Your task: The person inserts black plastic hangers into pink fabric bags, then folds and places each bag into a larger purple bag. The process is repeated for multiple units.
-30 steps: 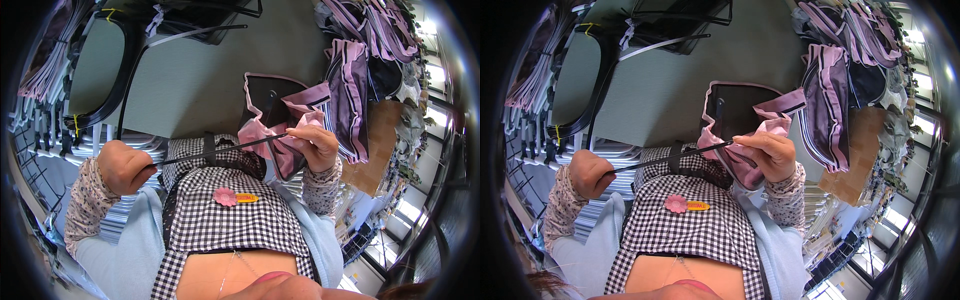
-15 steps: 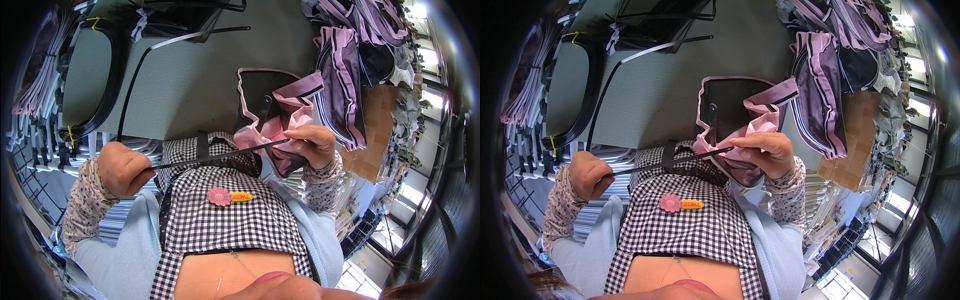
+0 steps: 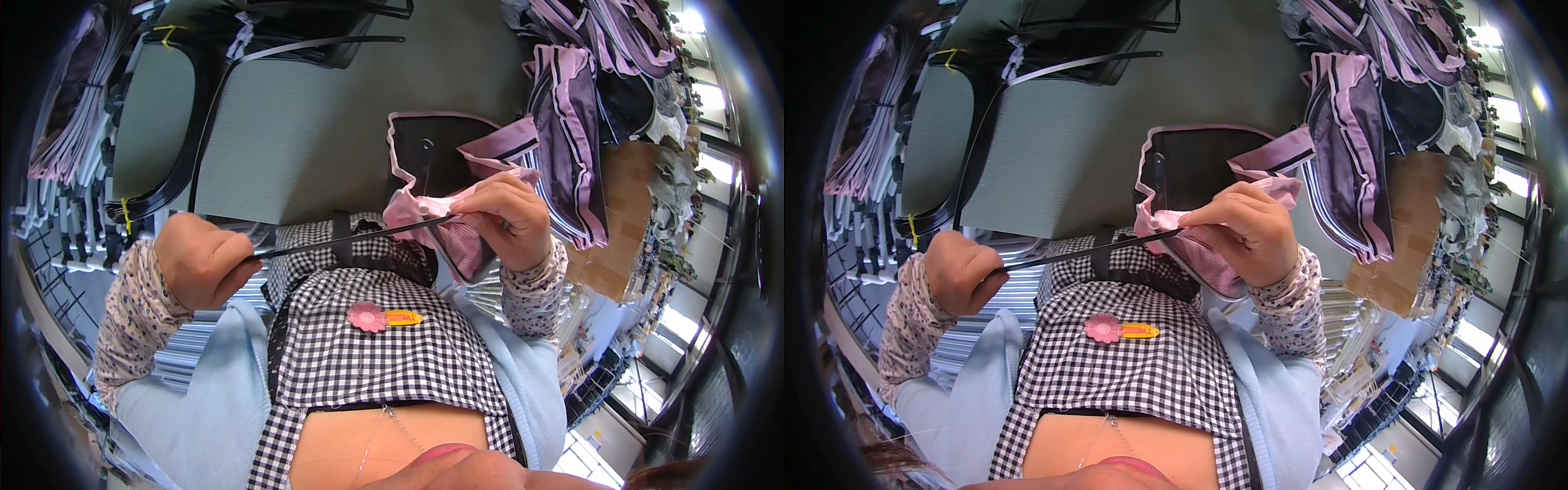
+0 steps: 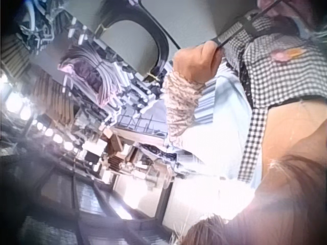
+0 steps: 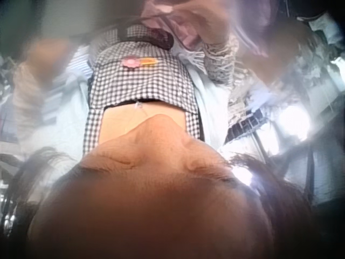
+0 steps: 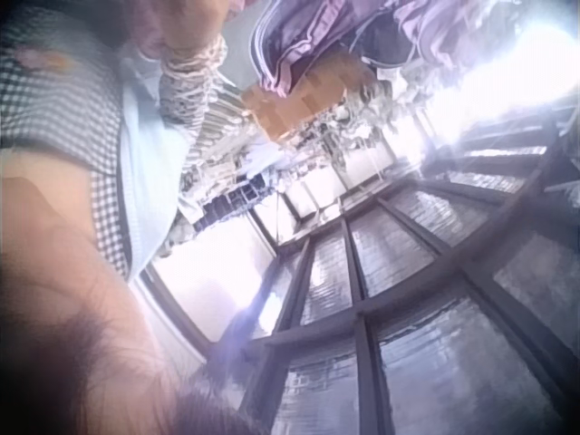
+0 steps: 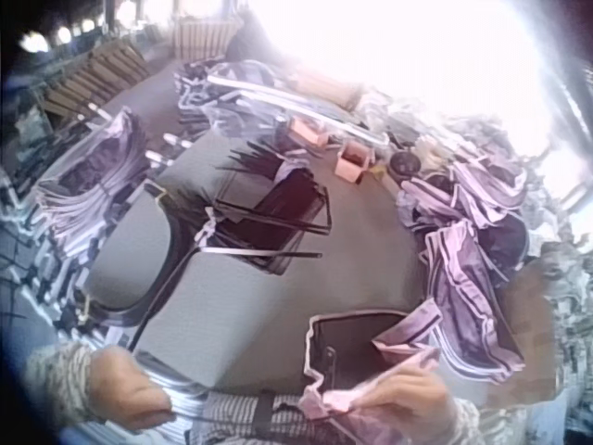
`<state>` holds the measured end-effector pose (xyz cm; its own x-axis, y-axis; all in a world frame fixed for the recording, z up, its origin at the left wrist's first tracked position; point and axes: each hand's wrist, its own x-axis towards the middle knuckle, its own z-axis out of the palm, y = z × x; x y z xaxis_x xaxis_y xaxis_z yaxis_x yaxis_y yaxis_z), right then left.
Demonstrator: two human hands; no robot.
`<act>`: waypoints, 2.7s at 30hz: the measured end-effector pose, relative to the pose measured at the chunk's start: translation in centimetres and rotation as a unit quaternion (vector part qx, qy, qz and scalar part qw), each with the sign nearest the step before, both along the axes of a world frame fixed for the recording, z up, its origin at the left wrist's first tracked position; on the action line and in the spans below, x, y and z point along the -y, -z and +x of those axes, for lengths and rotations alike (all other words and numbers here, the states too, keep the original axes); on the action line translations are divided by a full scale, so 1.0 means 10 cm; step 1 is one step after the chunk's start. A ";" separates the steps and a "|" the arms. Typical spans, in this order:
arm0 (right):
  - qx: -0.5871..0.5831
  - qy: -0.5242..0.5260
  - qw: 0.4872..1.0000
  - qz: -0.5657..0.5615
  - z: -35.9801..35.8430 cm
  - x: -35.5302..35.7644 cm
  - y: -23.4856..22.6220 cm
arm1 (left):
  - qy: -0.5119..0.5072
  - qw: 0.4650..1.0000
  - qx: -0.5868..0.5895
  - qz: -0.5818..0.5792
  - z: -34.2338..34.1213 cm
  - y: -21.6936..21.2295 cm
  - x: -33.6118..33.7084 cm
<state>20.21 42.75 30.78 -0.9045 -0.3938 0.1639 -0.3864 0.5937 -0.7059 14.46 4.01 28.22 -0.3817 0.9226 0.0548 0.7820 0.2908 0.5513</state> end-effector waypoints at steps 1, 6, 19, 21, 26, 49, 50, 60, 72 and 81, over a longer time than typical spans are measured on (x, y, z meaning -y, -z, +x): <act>-0.036 -0.022 0.999 0.003 -0.04 0.07 0.00 | 0.007 1.000 -0.006 -0.010 -0.04 -0.07 -0.03; -0.050 -0.025 0.998 0.000 -0.09 0.54 0.07 | 0.005 0.996 -0.062 -0.061 -0.14 -0.37 -0.22; -0.221 0.065 0.969 0.089 -0.19 0.58 -0.03 | -0.026 0.994 -0.098 -0.049 -0.11 -0.55 -0.62; -0.208 0.041 0.971 0.114 -0.14 0.31 0.05 | -0.028 0.994 -0.101 -0.036 -0.10 -0.57 -0.60; -0.173 -0.013 0.982 0.072 -0.13 0.33 0.20 | -0.028 0.990 -0.097 -0.094 -0.07 -0.86 -0.60; -0.198 0.229 0.952 -0.036 0.16 -1.20 0.62 | -0.228 0.969 -0.083 0.051 -0.46 -1.90 0.41; -0.331 0.234 0.903 0.143 0.34 -1.66 0.60 | -0.302 0.947 0.039 0.104 -0.62 -1.81 0.59; -0.202 0.345 0.902 0.162 1.28 -1.81 -0.33 | -0.465 0.759 0.410 0.198 -1.80 1.62 0.57; -0.241 0.385 0.873 0.178 0.70 -1.19 0.36 | -0.176 0.971 -0.017 -0.163 0.42 2.80 -1.48; -0.249 0.188 0.950 -0.012 0.55 -0.93 0.20 | -0.396 0.889 -0.004 0.229 0.44 1.34 -0.86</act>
